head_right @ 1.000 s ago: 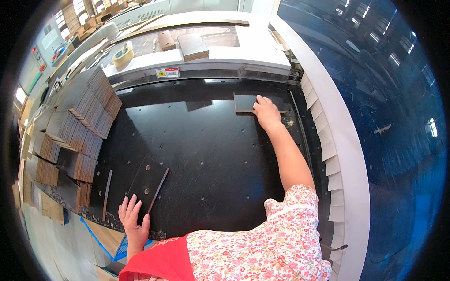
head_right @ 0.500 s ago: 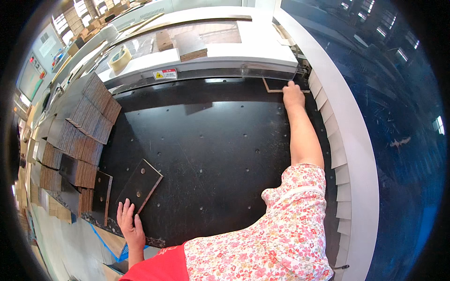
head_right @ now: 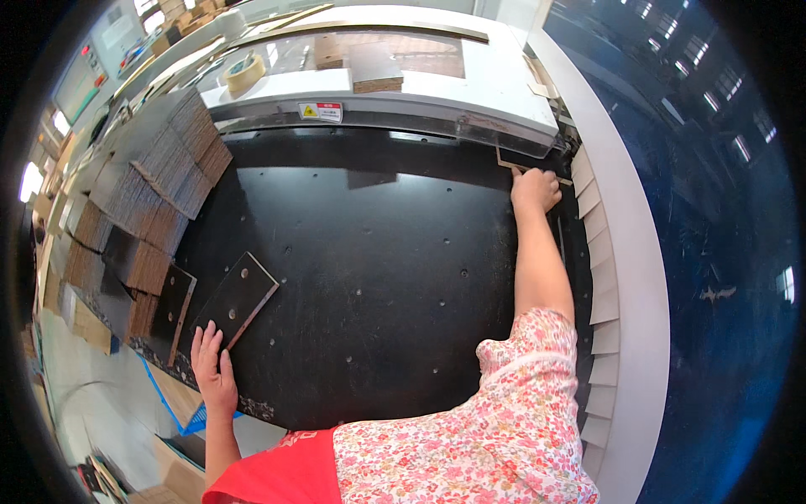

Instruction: The person picks up a black wooden panel from a stack on a workbench, moves it to a nearby pallet to stack it, and then uses a spray nozzle to clean the workbench surface before handling another panel.

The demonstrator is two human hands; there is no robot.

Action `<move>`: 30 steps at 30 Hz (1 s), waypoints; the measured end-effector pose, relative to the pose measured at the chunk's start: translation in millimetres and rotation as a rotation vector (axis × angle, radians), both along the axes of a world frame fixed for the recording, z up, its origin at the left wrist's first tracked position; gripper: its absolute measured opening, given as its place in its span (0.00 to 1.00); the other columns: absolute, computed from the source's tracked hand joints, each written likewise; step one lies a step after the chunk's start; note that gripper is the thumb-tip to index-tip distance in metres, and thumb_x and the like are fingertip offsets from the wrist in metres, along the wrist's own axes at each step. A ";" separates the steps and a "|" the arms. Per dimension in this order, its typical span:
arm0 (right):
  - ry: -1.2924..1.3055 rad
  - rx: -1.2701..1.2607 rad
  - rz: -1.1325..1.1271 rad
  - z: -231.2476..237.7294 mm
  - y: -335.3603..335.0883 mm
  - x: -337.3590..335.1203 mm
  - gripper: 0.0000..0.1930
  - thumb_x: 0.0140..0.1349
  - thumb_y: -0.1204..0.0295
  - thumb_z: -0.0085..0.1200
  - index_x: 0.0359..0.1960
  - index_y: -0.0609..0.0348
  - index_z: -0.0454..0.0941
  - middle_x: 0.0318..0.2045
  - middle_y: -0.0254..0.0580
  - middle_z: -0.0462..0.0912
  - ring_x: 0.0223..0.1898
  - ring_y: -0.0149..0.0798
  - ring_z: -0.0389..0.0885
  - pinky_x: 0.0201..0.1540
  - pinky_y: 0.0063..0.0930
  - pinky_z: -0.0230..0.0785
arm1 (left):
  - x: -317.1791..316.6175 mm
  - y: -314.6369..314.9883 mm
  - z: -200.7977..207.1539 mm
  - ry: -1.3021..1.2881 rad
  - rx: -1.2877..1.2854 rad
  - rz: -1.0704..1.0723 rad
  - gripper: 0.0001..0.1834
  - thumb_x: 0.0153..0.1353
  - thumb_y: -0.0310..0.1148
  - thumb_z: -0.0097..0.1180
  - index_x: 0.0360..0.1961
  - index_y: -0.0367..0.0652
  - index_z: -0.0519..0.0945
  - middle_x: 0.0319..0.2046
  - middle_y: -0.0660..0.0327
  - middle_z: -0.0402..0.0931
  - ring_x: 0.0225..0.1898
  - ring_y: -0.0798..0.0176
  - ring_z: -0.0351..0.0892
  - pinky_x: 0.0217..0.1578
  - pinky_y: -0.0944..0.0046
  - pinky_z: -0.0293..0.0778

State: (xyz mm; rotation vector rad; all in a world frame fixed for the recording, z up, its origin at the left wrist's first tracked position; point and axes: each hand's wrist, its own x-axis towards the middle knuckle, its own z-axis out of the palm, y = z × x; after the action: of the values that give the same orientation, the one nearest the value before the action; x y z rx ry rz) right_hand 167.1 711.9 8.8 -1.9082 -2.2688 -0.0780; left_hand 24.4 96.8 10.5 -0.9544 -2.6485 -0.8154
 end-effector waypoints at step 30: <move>-0.118 0.061 0.176 -27.3 94.2 -45.2 0.47 0.57 0.29 0.37 0.60 0.61 0.72 0.65 0.64 0.60 0.66 0.64 0.56 0.66 0.56 0.47 | -10.1 -18.2 -40.6 0.057 0.084 0.056 0.15 0.68 0.35 0.44 0.51 0.54 0.80 0.62 0.68 0.70 0.69 0.56 0.58 0.69 0.43 0.49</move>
State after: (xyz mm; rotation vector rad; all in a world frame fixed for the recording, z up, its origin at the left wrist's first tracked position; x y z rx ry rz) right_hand 121.9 806.1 -18.5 -1.7092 -2.4697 -0.2393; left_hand 14.3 78.6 -30.1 -0.8660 -2.5585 -0.8657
